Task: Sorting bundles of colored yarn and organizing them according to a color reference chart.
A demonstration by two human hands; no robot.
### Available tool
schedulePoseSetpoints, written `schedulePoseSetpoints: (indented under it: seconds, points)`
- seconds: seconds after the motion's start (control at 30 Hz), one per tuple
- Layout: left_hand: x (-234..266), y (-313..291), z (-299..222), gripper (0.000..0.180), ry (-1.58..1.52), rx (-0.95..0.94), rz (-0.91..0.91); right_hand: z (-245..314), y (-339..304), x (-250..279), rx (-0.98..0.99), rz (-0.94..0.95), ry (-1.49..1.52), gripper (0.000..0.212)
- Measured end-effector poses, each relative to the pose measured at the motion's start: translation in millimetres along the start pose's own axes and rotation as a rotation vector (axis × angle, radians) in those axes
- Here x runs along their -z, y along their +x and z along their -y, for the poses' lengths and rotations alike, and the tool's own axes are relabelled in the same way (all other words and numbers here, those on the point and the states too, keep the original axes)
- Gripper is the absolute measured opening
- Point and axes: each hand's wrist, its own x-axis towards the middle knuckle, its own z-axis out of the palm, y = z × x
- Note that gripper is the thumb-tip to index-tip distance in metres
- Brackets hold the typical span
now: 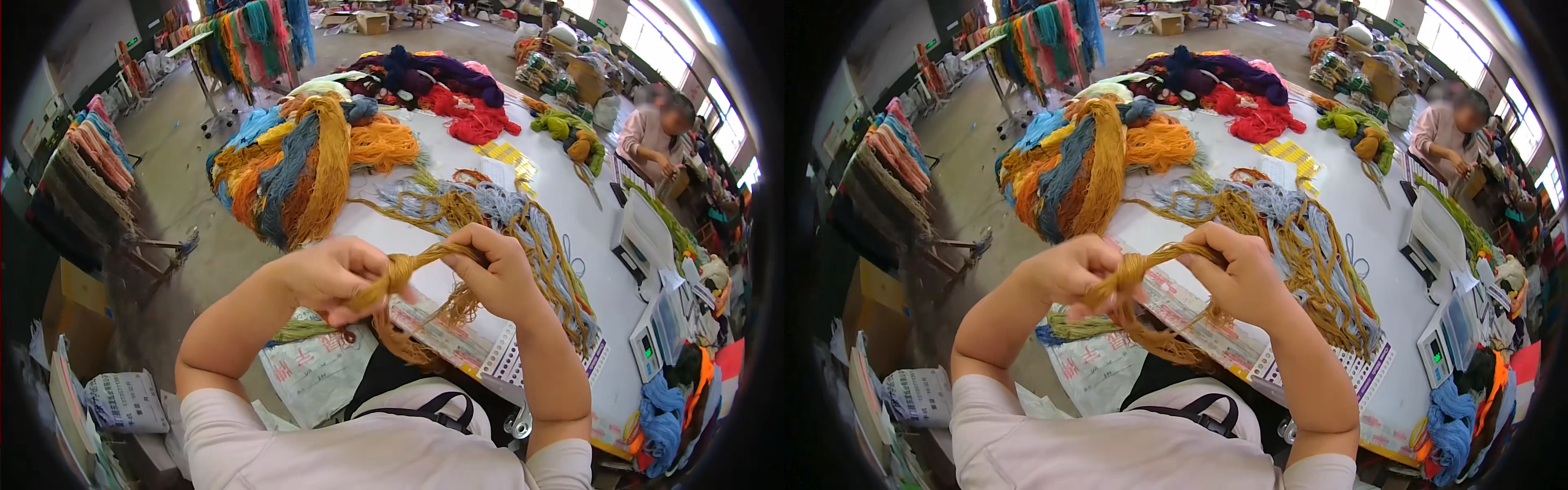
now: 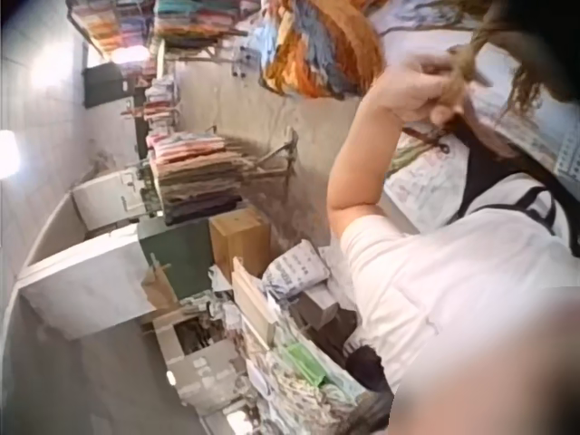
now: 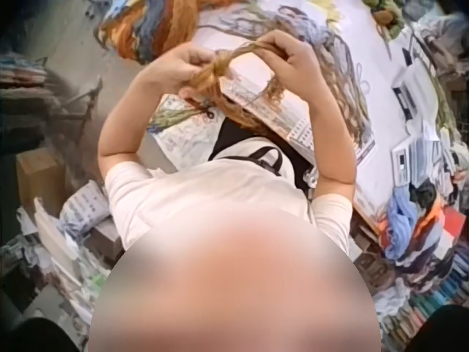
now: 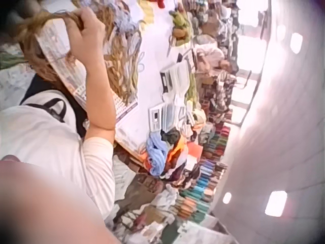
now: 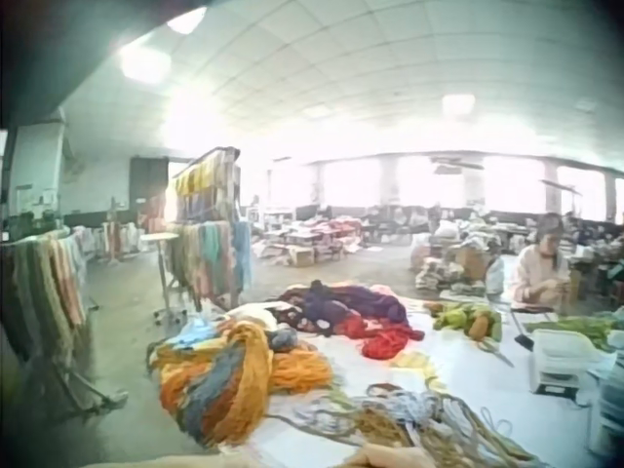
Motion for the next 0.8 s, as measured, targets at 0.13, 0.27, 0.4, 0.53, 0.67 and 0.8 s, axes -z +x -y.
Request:
schedulePoseSetpoints:
  seconds: [0.13,0.27,0.4,0.53,0.67,0.8]
  points:
    - [19.6,-27.0,-1.8,0.016,0.305,-0.622,-0.726,-24.7,0.4,-14.2,0.061,0.015,-0.024,0.010]
    - [43.2,-79.8,-1.1,0.017,0.232,-1.042,-0.980,-56.7,19.5,-41.2,-0.004,0.084,-0.051,0.012]
    - [75.0,-152.7,-6.2,0.019,0.231,-1.423,-1.054,-77.6,43.6,-80.6,0.209,0.221,-0.196,0.030]
    - [98.0,-281.1,-5.7,0.025,0.230,-1.522,-1.161,-120.5,36.3,-92.9,0.134,0.148,-0.178,0.041]
    - [110.5,-336.8,40.0,0.021,0.332,-1.453,-1.842,-168.0,5.5,-90.8,-0.030,0.205,-0.322,0.035]
    - [136.4,-319.6,119.0,0.013,0.357,-0.937,-2.095,-195.9,-10.6,-90.0,-0.066,0.173,-0.461,0.034]
